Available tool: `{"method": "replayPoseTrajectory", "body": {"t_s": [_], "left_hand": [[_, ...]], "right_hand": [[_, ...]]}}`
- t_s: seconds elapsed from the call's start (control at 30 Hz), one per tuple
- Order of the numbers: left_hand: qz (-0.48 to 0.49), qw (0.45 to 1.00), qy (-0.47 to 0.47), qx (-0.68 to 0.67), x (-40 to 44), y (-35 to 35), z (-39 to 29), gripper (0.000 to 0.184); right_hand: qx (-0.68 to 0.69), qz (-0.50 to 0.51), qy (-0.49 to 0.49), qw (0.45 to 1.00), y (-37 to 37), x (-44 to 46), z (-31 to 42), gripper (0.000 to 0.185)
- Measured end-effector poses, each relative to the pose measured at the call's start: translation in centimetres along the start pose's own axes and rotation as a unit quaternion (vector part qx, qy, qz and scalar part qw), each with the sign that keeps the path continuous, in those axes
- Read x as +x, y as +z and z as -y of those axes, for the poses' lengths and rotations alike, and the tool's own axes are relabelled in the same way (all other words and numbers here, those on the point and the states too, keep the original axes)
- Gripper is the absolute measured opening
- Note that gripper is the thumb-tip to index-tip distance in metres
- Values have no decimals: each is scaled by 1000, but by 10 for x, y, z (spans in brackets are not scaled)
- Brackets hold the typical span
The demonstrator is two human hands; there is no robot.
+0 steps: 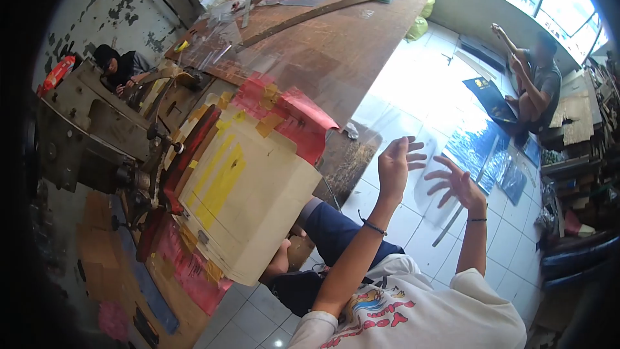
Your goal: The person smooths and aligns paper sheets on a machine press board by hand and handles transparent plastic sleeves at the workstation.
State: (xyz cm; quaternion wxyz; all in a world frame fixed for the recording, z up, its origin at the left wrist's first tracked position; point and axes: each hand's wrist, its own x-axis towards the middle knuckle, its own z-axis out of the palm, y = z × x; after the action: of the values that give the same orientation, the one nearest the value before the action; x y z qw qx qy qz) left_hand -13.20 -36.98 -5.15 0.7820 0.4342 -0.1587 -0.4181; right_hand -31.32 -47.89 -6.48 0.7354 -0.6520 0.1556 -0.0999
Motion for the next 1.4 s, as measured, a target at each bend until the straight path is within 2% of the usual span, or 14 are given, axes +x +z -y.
{"method": "replayPoseTrajectory", "body": {"t_s": [0.17,0.27,0.3,0.4,0.43,0.53,0.6,0.7,0.83,0.97,1.1,1.17,1.27,1.4], "left_hand": [[22,999,-21,-34,-4,5,-4,59],[37,995,-43,-82,-7,3,-15,62],[56,993,-51,-91,-5,-1,-12,62],[34,999,-9,12,-12,10,-33,62],[33,999,-6,4,-12,11,-35,63],[50,997,-38,-35,-9,2,-32,66],[53,991,-72,-101,-3,-9,-26,71],[5,995,-32,-95,0,-12,-38,62],[3,996,8,-89,11,-21,-51,57],[40,985,-16,-166,18,-33,-59,63],[23,989,-37,-142,17,-28,-55,65],[7,992,-39,-120,17,-22,-48,61],[-24,994,-35,-96,23,-16,-24,50],[-48,995,-56,-72,28,-11,2,41]], "right_hand": [[-54,-92,20,994,-17,-9,-11,71],[-65,-157,-63,983,4,3,8,61],[-73,-174,-78,979,3,10,6,48],[-198,-138,-55,969,-24,26,-8,32],[-184,-151,-96,967,-18,33,-6,22],[-101,-111,-40,988,14,28,32,18],[-173,-129,25,976,8,22,30,24],[-251,-140,50,957,-7,7,23,34],[-121,-168,45,977,-6,-12,23,31],[-314,-168,112,928,-23,-41,39,24],[-320,-194,221,901,-82,-105,64,23],[-370,-242,254,861,-103,-138,79,23],[-404,-268,275,830,-138,-194,97,23],[-389,-294,281,827,-154,-256,140,25]]}}
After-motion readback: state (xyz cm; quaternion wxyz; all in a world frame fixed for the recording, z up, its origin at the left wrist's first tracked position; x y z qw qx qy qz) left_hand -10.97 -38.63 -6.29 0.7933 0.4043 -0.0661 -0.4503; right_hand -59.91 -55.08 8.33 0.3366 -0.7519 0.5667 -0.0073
